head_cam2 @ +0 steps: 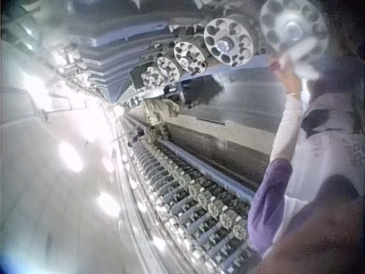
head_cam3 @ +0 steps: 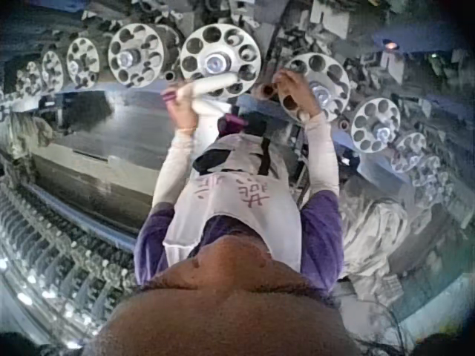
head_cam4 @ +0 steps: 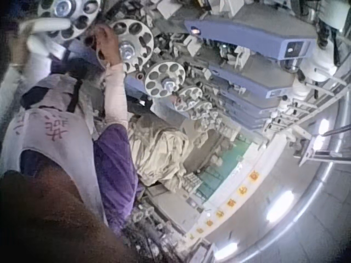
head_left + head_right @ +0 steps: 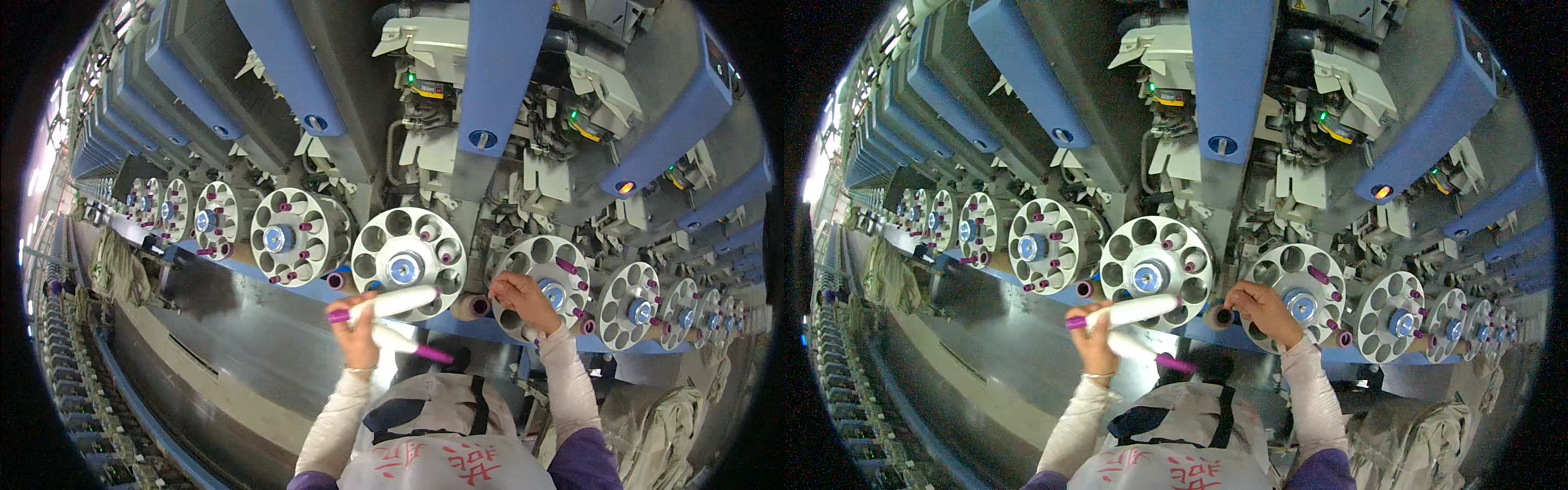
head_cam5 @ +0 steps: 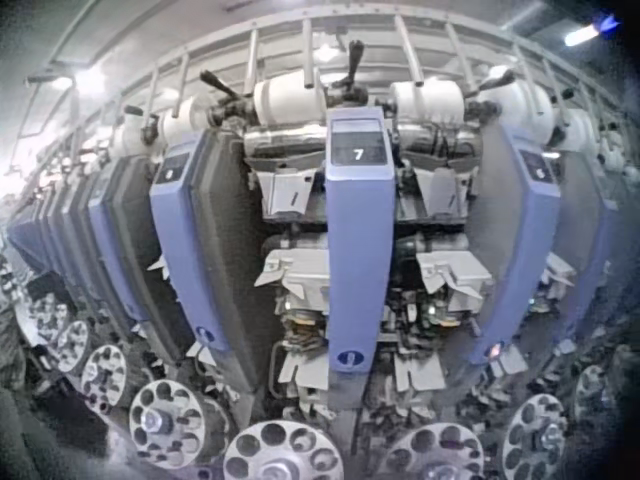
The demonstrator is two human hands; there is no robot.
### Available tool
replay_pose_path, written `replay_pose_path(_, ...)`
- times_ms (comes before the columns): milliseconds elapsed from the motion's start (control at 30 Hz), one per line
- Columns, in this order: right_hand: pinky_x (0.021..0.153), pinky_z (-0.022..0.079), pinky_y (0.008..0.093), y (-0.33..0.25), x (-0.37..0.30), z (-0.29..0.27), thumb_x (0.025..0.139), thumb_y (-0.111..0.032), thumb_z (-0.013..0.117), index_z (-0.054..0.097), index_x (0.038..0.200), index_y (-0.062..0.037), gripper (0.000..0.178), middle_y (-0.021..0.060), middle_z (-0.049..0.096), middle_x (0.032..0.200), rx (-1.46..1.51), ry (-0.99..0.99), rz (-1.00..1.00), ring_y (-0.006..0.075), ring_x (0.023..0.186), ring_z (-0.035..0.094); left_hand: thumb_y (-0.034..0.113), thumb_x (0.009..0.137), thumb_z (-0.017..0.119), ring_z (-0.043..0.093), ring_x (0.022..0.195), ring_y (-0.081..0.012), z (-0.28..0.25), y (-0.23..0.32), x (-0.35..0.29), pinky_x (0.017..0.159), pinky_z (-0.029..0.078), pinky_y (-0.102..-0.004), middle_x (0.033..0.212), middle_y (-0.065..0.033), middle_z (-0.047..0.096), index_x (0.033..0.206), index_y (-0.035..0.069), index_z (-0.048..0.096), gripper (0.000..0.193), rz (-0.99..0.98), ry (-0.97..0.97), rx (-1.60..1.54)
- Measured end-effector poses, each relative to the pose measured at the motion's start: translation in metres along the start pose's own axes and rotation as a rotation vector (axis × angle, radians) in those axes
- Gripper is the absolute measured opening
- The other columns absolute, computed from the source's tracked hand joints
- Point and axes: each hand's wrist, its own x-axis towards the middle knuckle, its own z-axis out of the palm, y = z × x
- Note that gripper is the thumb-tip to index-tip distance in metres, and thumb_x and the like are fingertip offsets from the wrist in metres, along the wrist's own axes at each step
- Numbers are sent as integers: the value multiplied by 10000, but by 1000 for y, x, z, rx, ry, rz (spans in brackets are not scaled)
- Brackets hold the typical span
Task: The person repeatedly picks up white spools with purple ends from a large sack and places them into slots on rotating circular holders attached to a textile machine. The person handles the spools one at a time and continues loading them throughout the clip.
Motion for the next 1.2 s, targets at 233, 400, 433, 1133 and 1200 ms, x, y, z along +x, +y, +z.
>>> replay_pose_path(233,777,505,353,6,8,78,960,-243,566,542,1238,-29,352,101,641,933,-456,317,-463,268,830,631,60,862,637,494,845,-167,48,-51,-20,802,423,-298,935,-54,494,978,51,514,169,166,-52,436)
replay_pose_path(400,622,486,338,20,-37,118,964,-365,579,475,1234,16,478,123,593,853,-62,-301,10,224,670,568,419,1001,494,451,601,-121,2,12,22,625,409,-290,723,19,492,875,128,477,318,-16,261,-235)
replay_pose_path(433,600,467,312,32,-48,114,972,-368,567,478,1221,6,458,95,573,846,269,-299,236,186,658,540,440,1004,475,370,544,-112,-16,22,31,559,376,-267,660,30,409,858,132,465,341,-5,320,-372)
replay_pose_path(1133,487,275,214,49,-28,117,932,-643,449,600,976,-85,580,-48,429,665,909,-123,673,61,534,340,65,803,733,572,736,-200,38,-71,14,660,490,-315,1053,-118,565,1100,28,614,322,221,-595,811)
replay_pose_path(1200,471,249,207,35,-34,121,1003,-465,469,605,981,-73,415,-53,412,634,493,-74,533,58,503,322,74,783,750,584,763,-215,40,-81,23,681,495,-330,1051,-115,575,1099,40,614,345,146,-669,832)
